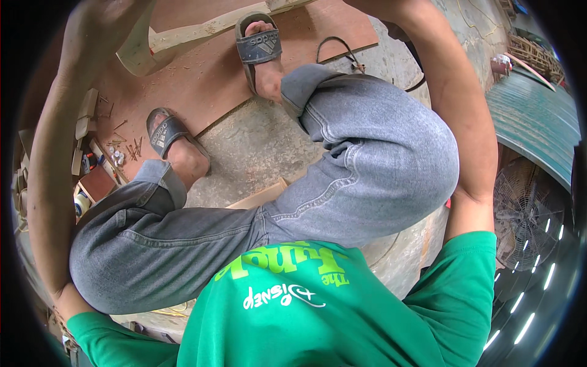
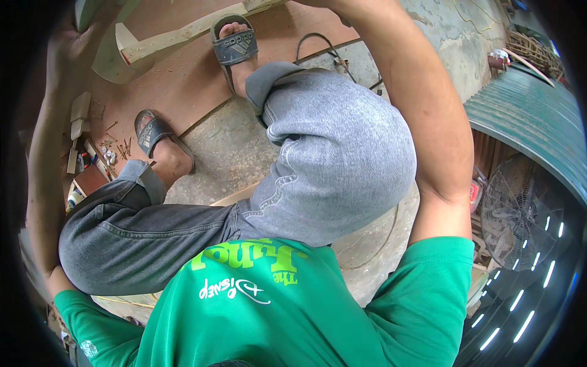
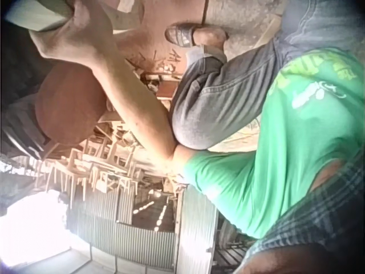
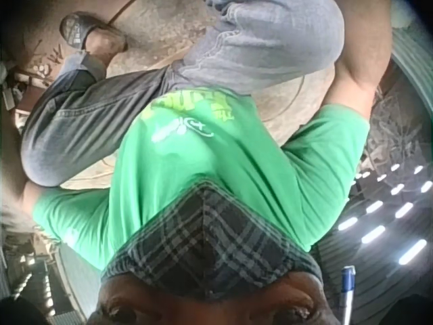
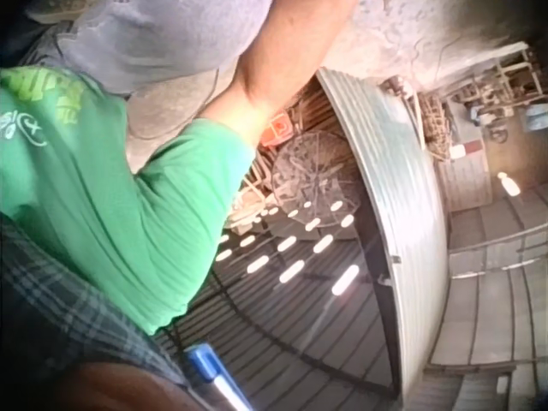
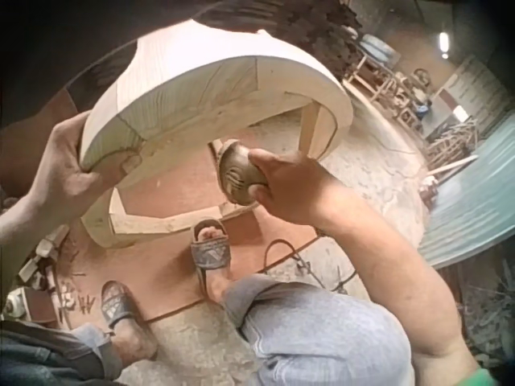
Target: Drilling holes into a wooden chair frame using an electric drill in a workshop setting.
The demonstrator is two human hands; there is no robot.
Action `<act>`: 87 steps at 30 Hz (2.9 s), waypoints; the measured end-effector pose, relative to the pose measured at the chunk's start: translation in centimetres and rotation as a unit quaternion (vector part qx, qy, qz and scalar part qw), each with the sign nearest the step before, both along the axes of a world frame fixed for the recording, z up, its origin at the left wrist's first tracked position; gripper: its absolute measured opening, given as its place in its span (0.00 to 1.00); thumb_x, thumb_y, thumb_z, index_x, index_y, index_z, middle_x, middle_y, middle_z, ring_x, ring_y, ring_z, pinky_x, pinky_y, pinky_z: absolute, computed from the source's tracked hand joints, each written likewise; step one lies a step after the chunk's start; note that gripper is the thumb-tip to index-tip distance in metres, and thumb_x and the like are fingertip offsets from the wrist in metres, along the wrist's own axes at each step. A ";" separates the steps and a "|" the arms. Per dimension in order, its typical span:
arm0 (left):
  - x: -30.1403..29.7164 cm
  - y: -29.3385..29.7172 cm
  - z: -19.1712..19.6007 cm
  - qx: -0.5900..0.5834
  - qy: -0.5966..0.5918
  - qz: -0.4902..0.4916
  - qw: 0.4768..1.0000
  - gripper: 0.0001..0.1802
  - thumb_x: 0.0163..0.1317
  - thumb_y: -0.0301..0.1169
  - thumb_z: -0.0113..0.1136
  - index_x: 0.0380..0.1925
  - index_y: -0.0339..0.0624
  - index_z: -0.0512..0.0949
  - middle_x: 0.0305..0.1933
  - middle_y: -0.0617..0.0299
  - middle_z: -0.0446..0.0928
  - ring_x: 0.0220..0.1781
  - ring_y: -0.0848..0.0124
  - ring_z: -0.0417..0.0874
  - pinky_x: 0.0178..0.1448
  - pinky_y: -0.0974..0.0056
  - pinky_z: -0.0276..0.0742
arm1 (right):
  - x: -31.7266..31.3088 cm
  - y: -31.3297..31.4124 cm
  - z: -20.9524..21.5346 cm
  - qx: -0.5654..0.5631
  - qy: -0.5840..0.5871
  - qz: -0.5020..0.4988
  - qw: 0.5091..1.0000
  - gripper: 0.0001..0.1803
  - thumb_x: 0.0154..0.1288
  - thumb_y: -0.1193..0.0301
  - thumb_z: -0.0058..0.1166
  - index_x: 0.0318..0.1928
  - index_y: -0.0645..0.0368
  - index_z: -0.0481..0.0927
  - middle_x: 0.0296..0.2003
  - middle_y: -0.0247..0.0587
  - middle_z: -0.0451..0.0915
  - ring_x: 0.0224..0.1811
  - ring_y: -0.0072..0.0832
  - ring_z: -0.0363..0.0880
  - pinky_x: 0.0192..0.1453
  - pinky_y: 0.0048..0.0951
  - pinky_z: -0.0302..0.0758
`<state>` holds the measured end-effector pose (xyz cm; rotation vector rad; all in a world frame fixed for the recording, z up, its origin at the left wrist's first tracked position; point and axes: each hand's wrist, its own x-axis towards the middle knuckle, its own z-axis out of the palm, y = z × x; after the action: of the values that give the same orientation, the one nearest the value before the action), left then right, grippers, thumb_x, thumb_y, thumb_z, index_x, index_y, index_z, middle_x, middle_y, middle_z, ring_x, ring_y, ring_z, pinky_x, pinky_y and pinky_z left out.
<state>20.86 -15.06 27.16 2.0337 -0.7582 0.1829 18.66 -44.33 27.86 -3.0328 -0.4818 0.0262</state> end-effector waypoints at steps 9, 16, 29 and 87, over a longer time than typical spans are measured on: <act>2.1 6.6 -5.7 0.069 -0.003 0.083 0.994 0.24 0.65 0.39 0.70 0.56 0.36 0.80 0.48 0.58 0.85 0.50 0.72 0.84 0.56 0.65 0.78 | 1.8 0.4 2.7 0.054 0.168 -0.141 0.974 0.24 0.68 0.66 0.57 0.62 0.57 0.71 0.34 0.50 0.85 0.25 0.31 0.83 0.29 0.37 0.80; 1.4 6.0 -4.8 0.069 -0.016 0.094 0.993 0.24 0.65 0.39 0.69 0.56 0.37 0.80 0.49 0.57 0.86 0.52 0.70 0.85 0.58 0.64 0.78 | 2.4 1.0 2.7 0.130 0.262 -0.090 0.952 0.30 0.69 0.65 0.56 0.69 0.54 0.67 0.37 0.49 0.85 0.27 0.33 0.83 0.31 0.37 0.80; 2.8 8.5 -6.9 0.075 0.002 0.076 0.994 0.24 0.65 0.36 0.69 0.57 0.35 0.80 0.50 0.57 0.85 0.54 0.69 0.84 0.60 0.64 0.78 | 3.0 -0.5 2.1 0.111 0.194 -0.158 0.962 0.23 0.70 0.66 0.56 0.62 0.59 0.70 0.24 0.38 0.78 0.21 0.27 0.78 0.23 0.32 0.76; -5.0 4.5 11.4 0.510 0.093 -0.017 0.855 0.17 0.60 0.44 0.65 0.31 0.39 0.85 0.34 0.41 0.83 0.37 0.43 0.86 0.45 0.48 0.82 | -31.9 -11.0 2.1 0.288 -0.140 -0.349 0.881 0.16 0.66 0.74 0.65 0.49 0.72 0.78 0.34 0.46 0.84 0.31 0.27 0.82 0.36 0.31 0.77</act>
<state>15.82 -10.54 38.55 2.9630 -0.8541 -0.5611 -13.28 -55.36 29.95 -2.4331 0.5297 -0.5012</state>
